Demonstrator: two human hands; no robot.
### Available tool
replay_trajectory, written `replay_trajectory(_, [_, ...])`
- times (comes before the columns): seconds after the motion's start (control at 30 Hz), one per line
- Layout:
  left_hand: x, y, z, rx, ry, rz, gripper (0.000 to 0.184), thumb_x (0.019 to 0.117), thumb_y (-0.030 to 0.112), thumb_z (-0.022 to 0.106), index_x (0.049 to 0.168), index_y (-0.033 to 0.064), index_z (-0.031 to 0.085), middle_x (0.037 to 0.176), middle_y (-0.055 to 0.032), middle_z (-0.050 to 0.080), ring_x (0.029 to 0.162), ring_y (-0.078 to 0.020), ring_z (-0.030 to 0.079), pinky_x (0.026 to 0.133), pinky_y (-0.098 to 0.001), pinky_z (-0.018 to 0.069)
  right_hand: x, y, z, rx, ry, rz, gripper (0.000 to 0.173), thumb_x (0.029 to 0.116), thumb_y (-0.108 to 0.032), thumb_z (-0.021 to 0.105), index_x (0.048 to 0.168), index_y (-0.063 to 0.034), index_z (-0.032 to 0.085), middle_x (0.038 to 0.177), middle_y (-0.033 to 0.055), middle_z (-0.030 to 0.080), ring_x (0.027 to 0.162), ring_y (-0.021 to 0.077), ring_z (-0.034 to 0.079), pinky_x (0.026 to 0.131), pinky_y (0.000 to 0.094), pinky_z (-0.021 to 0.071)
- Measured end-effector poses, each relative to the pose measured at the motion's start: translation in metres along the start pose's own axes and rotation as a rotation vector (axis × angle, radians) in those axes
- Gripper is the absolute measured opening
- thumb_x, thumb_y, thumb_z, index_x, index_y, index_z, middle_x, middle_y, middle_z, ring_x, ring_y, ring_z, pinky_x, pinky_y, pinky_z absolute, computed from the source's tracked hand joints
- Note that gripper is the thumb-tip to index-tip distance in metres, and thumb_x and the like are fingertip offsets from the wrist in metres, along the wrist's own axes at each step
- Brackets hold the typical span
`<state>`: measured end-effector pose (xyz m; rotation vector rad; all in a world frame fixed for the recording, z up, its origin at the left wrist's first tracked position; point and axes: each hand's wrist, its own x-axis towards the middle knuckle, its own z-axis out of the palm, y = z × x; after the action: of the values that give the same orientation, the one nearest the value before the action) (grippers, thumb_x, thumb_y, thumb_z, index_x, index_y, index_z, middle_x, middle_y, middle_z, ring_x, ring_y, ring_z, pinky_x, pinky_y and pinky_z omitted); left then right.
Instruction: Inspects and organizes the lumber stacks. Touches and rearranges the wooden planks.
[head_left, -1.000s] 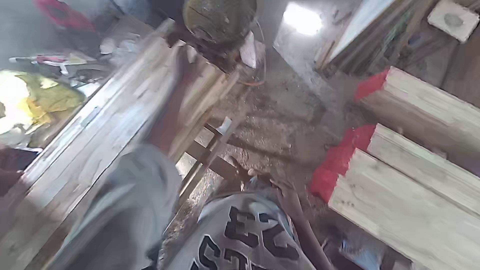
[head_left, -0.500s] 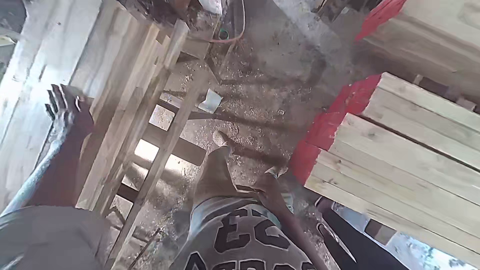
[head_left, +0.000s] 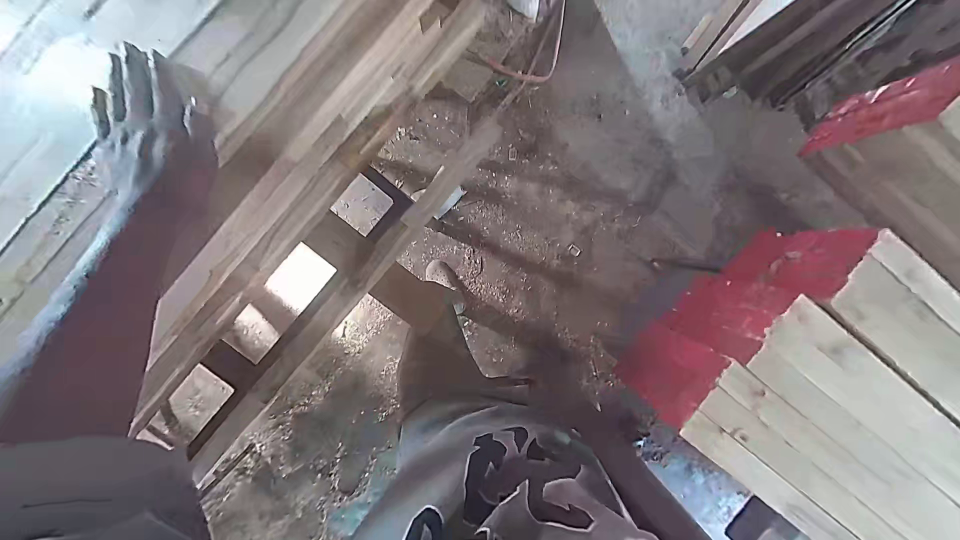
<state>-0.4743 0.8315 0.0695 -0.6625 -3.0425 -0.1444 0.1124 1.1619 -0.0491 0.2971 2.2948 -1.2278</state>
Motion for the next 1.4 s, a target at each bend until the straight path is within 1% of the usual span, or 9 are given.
replay_trajectory(0.17, [-0.01, 0.029, -0.02, -0.02, -0.036, -0.052, 0.073, 0.1084, 0.06, 0.017, 0.166, 0.0157, 0.018, 0.173, -0.0126, 0.013, 0.161, -0.0315, 0.007, 0.129, -0.0584, 0.0062, 0.019, -0.074, -0.007, 0.2, 0.244, -0.105, 0.023, 0.0946, -0.009, 0.062, 0.109, -0.012, 0.079, 0.104, 0.0085, 0.076, 0.099, 0.0201, 0.072, 0.092, 0.0394, 0.0585])
replay_trajectory(0.27, [-0.01, 0.038, -0.026, -0.008, -0.038, -0.068, 0.071, 0.1092, 0.056, 0.017, 0.166, 0.0141, 0.018, 0.174, -0.0107, 0.012, 0.161, -0.0292, 0.007, 0.13, -0.0555, 0.0059, 0.008, -0.106, -0.017, 0.267, 0.338, -0.132, 0.022, 0.0934, -0.008, 0.065, 0.108, -0.0136, 0.08, 0.099, 0.0048, 0.077, 0.09, 0.0131, 0.072, 0.085, 0.0312, 0.0598])
replay_trajectory(0.37, [-0.009, 0.033, -0.027, -0.006, -0.041, -0.026, 0.069, 0.11, 0.053, 0.018, 0.167, 0.0141, 0.015, 0.174, -0.0093, 0.009, 0.161, -0.0274, 0.007, 0.13, -0.0535, 0.0059, -0.011, -0.116, -0.021, 0.25, 0.348, -0.081, 0.023, 0.0944, -0.013, 0.065, 0.111, -0.0183, 0.08, 0.101, 0.0021, 0.078, 0.093, 0.0139, 0.074, 0.086, 0.0349, 0.0609])
replay_trajectory(0.47, [-0.002, 0.031, -0.027, -0.036, -0.009, -0.019, 0.069, 0.1098, 0.054, 0.022, 0.166, 0.014, 0.018, 0.174, -0.0089, 0.013, 0.161, -0.0266, 0.008, 0.131, -0.052, 0.0058, -0.012, -0.111, -0.04, 0.29, 0.348, -0.034, 0.025, 0.0949, -0.014, 0.063, 0.112, -0.0209, 0.08, 0.109, -0.0023, 0.076, 0.104, 0.0099, 0.071, 0.092, 0.0342, 0.06])
replay_trajectory(0.67, [-0.011, 0.038, -0.032, -0.035, -0.006, -0.03, 0.063, 0.1099, 0.048, 0.026, 0.165, 0.0161, 0.025, 0.172, -0.0083, 0.02, 0.16, -0.0264, 0.014, 0.13, -0.0516, 0.0103, -0.006, -0.089, -0.059, 0.415, 0.254, -0.063, 0.025, 0.0928, -0.008, 0.061, 0.109, -0.0126, 0.08, 0.1, 0.0023, 0.077, 0.087, 0.0054, 0.071, 0.08, 0.0247, 0.0594])
replay_trajectory(0.8, [-0.011, 0.039, -0.033, -0.036, -0.026, -0.028, 0.063, 0.1099, 0.049, 0.026, 0.163, 0.0148, 0.029, 0.17, -0.0118, 0.025, 0.159, -0.0294, 0.019, 0.13, -0.0527, 0.0125, 0.0, -0.066, -0.084, 0.454, 0.127, -0.104, 0.025, 0.0954, -0.009, 0.061, 0.112, -0.0134, 0.079, 0.106, 0.0011, 0.076, 0.096, 0.0082, 0.071, 0.087, 0.0293, 0.0605])
replay_trajectory(1.0, [-0.006, 0.037, -0.031, -0.082, 0.025, -0.029, 0.063, 0.11, 0.05, 0.027, 0.163, 0.0162, 0.03, 0.171, -0.0085, 0.025, 0.159, -0.0249, 0.019, 0.131, -0.0489, 0.0121, -0.025, -0.03, -0.114, 0.445, 0.277, -0.26, 0.025, 0.0901, -0.003, 0.062, 0.107, -0.0092, 0.079, 0.107, 0.0024, 0.077, 0.1, 0.0074, 0.071, 0.092, 0.0265, 0.0594])
replay_trajectory(1.2, [-0.012, 0.041, -0.034, -0.058, 0.003, -0.05, 0.061, 0.1099, 0.048, 0.026, 0.163, 0.0177, 0.029, 0.171, -0.0076, 0.025, 0.159, -0.0243, 0.019, 0.131, -0.0496, 0.0128, -0.022, -0.028, -0.132, 0.405, 0.215, -0.334, 0.026, 0.0927, -0.003, 0.059, 0.108, -0.0111, 0.079, 0.104, 0.0021, 0.076, 0.1, 0.0087, 0.07, 0.093, 0.0278, 0.0583])
replay_trajectory(1.4, [-0.008, 0.044, -0.033, -0.047, 0.015, -0.045, 0.061, 0.1096, 0.046, 0.028, 0.163, 0.017, 0.028, 0.171, -0.0091, 0.024, 0.159, -0.0259, 0.017, 0.13, -0.0497, 0.0121, -0.025, -0.043, -0.134, 0.483, 0.376, -0.38, 0.022, 0.0928, -0.006, 0.063, 0.108, -0.0106, 0.078, 0.102, 0.0018, 0.075, 0.097, 0.0064, 0.069, 0.089, 0.0241, 0.0583])
